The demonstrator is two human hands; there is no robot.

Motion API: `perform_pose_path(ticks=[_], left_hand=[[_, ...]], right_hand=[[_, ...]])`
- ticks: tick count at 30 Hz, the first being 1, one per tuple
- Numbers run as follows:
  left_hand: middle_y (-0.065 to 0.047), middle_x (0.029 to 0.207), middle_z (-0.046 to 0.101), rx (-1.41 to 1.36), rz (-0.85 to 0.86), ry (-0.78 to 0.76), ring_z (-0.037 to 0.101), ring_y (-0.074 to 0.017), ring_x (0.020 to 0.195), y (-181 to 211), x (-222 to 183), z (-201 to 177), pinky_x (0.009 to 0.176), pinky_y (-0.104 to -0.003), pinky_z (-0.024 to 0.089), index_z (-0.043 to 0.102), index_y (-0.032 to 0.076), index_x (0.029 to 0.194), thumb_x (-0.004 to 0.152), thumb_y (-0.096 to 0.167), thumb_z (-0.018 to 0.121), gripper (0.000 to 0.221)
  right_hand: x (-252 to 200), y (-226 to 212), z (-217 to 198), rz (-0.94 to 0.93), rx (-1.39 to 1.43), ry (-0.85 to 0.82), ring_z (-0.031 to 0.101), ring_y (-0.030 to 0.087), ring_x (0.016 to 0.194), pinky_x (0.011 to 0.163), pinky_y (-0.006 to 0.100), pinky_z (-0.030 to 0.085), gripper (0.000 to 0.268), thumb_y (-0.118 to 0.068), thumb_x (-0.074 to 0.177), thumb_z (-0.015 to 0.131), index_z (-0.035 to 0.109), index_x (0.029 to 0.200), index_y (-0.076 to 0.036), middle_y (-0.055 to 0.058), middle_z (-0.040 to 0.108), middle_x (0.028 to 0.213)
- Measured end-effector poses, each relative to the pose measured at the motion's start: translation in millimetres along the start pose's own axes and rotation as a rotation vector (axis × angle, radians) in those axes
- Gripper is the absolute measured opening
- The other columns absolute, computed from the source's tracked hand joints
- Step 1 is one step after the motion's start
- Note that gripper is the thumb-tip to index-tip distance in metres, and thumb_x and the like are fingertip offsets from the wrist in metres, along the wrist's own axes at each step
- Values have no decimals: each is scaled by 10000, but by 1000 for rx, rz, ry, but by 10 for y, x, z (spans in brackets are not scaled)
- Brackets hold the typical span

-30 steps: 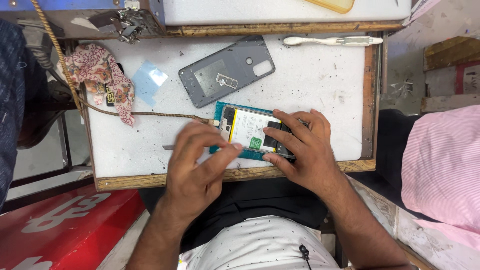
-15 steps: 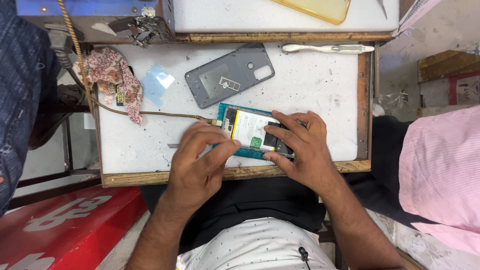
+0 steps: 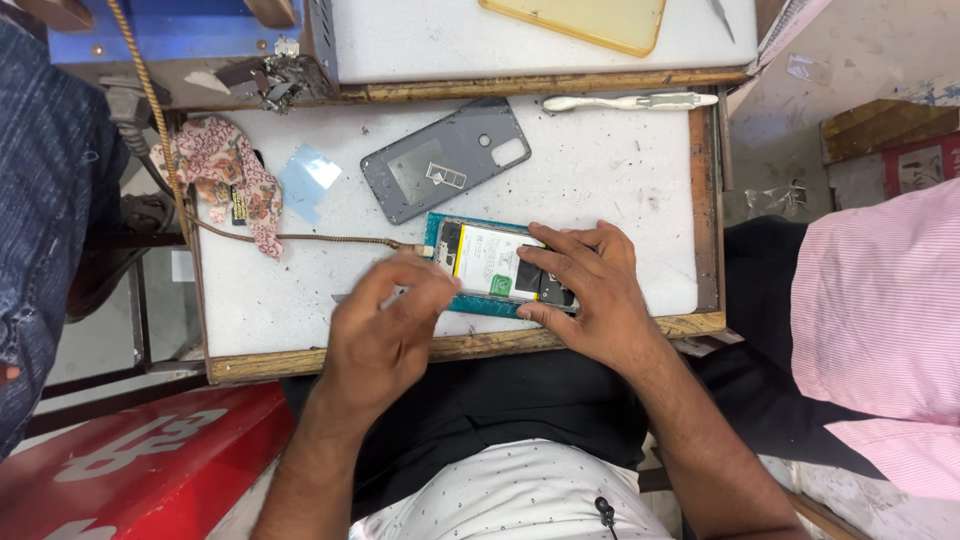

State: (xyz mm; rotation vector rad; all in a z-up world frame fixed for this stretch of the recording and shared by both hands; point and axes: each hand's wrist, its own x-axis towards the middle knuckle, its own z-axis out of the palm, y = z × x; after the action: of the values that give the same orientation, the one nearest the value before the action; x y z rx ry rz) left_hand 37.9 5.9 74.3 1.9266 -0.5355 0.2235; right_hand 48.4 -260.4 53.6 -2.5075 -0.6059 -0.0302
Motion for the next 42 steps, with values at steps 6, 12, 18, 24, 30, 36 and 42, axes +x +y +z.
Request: perform_pose_path(ticks=[6, 12, 18, 24, 30, 36, 42], left_hand=[[-65, 1088, 655, 142, 44, -15, 665, -251, 1136, -43, 6, 43, 1001, -439, 588, 628, 210, 1247, 917, 14, 807, 424], [-116, 1225, 681, 158, 135, -70, 596, -393, 1284, -32, -19, 115, 1039, -540, 519, 570, 153, 1255, 821, -31, 738, 500], [-52, 1203, 697, 51, 19, -152, 726, -292, 1225, -23, -18, 87, 1179, -562, 537, 607, 228, 1291, 843, -110, 674, 566], [-60, 1193, 624, 0, -41, -9, 736, -274, 1155, -65, -25, 155, 1191, -529, 561, 646, 218, 1273, 903, -95, 722, 490], [-121, 1126, 644, 106, 46, 1, 623, -386, 1248, -74, 46, 99, 1088, -512, 510, 601, 205, 1202, 806, 16, 820, 491], [-123, 1131, 716, 185, 123, -130, 682, -416, 1195, -71, -3, 61, 1047, -526, 551, 520, 173, 1284, 837, -54, 721, 540], [-156, 1021, 740, 121, -265, 101, 786, -228, 916, -339, 34, -93, 855, -340, 665, 317, 68, 1464, 1021, -8, 670, 571]], right_hand=[[-9, 8, 11, 12, -5, -9, 547, 265, 1277, 1188, 601, 260, 665, -451, 724, 868, 683, 1312, -202, 31, 599, 1477], [-18, 24, -11, 6, 1, -14, 559, 255, 1259, 1182, 602, 285, 630, -445, 745, 861, 688, 1302, -206, 20, 601, 1477], [-11, 42, 2, -5, 13, 6, 569, 254, 1238, 1169, 619, 297, 646, -461, 729, 861, 689, 1300, -211, 27, 597, 1474], [8, 56, -9, -4, -5, -5, 573, 253, 1211, 1161, 624, 310, 677, -466, 719, 867, 675, 1315, -208, 25, 589, 1474], [49, 35, -26, 4, 18, 2, 562, 264, 1210, 1163, 599, 316, 702, -439, 704, 882, 663, 1329, -206, 23, 593, 1475], [26, 36, -38, 13, 69, -4, 562, 253, 1192, 1166, 564, 322, 692, -404, 708, 896, 668, 1326, -193, 21, 602, 1465], [-32, 63, -31, -7, 194, 100, 531, 332, 1273, 1162, 509, 345, 518, -235, 823, 831, 654, 1288, -90, 154, 587, 1468]])
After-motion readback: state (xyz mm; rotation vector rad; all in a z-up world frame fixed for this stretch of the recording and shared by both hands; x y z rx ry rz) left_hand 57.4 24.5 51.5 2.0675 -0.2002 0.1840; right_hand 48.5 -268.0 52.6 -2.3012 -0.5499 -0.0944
